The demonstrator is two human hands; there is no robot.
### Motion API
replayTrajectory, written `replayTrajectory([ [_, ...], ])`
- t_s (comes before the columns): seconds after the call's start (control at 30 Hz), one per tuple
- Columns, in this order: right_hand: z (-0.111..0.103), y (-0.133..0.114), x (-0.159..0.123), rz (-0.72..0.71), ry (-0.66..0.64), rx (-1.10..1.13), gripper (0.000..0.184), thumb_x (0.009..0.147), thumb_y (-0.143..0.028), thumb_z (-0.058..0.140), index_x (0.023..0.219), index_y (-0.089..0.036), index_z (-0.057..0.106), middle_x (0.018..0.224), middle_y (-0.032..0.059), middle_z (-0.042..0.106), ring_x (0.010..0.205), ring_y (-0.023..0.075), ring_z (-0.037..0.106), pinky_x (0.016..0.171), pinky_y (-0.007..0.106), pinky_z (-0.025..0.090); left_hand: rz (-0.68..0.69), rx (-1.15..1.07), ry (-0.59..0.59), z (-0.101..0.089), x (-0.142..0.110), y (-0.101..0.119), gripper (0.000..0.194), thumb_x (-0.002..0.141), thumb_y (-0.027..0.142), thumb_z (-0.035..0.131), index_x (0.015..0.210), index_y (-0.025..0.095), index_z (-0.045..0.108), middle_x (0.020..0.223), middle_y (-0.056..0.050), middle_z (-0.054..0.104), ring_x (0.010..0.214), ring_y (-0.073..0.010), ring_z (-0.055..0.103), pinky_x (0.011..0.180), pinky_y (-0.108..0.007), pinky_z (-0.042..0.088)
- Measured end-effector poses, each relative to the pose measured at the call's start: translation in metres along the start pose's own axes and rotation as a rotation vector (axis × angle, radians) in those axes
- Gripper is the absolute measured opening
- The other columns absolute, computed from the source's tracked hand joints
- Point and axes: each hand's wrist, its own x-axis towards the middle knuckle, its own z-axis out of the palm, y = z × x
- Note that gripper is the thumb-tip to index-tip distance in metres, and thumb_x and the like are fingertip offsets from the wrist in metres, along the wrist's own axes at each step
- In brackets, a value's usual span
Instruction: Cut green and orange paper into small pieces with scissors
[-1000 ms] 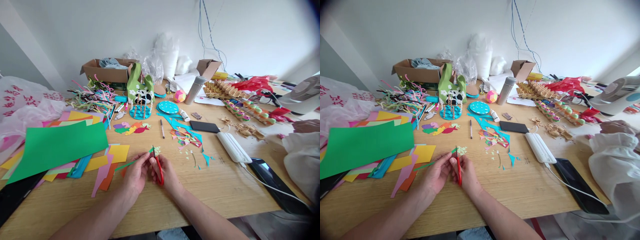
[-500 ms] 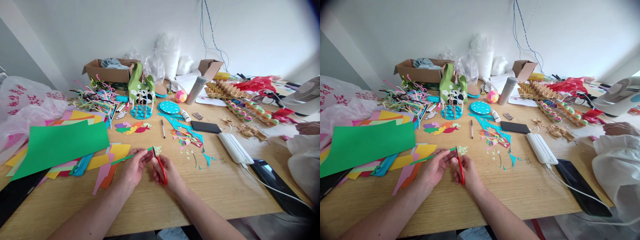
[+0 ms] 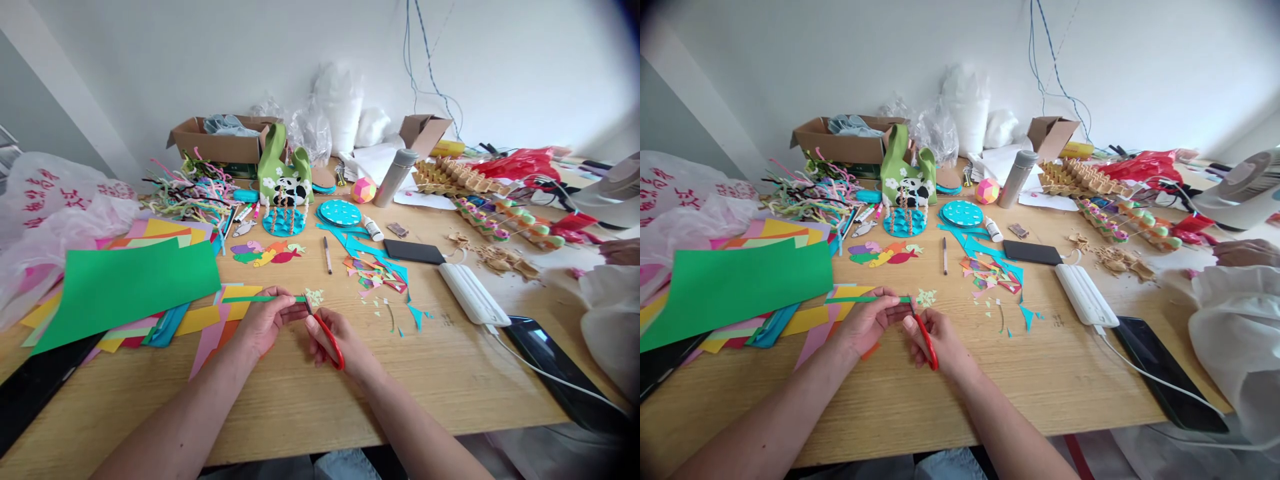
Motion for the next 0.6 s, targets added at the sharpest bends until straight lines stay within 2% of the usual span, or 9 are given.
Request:
replayTrajectory([
  [0.23, -0.0029, -0.0001, 0.0007, 0.016, -0.021, -0.042, 0.053, 0.072, -0.069, 0.06, 0.072, -0.02, 0.042, 0.05, -0.006, 0.054, 0.035, 0.0078, 0.049, 0.034, 0.017, 0.033, -0.008, 0.025, -0.022, -0.0018, 0.0002, 0.0005, 0.021, 0.061, 0.014, 0.074, 0.068, 0.016, 0.054, 0.076, -0.011, 0.074, 0.074, -0.025, 0.071, 0.078, -0.04, 0.054],
  [0.47, -0.0041, 0.0018, 0.0015, 0.014, -0.021, -0.036, 0.054, 0.07, -0.07, 0.061, 0.073, -0.02, 0.041, 0.048, -0.0071, 0.052, 0.034, 0.0075, 0.047, 0.034, 0.019, 0.037, -0.013, 0.024, -0.017, -0.0025, 0.0005, 0.0005, 0.021, 0.06, 0.015, 0.075, 0.067, 0.016, 0.055, 0.074, -0.011, 0.074, 0.073, -0.0248, 0.071, 0.078, -0.04, 0.054],
  [0.6, -0.0043, 0.0018, 0.0014, 0.014, -0.025, -0.041, 0.054, 0.07, -0.07, 0.061, 0.072, -0.02, 0.041, 0.048, -0.007, 0.052, 0.034, 0.0069, 0.047, 0.033, 0.017, 0.035, -0.019, 0.022, -0.025, -0.0021, 0.0009, 0.0013, 0.02, 0.06, 0.015, 0.075, 0.067, 0.016, 0.056, 0.074, -0.01, 0.074, 0.073, -0.0248, 0.071, 0.078, -0.04, 0.054],
])
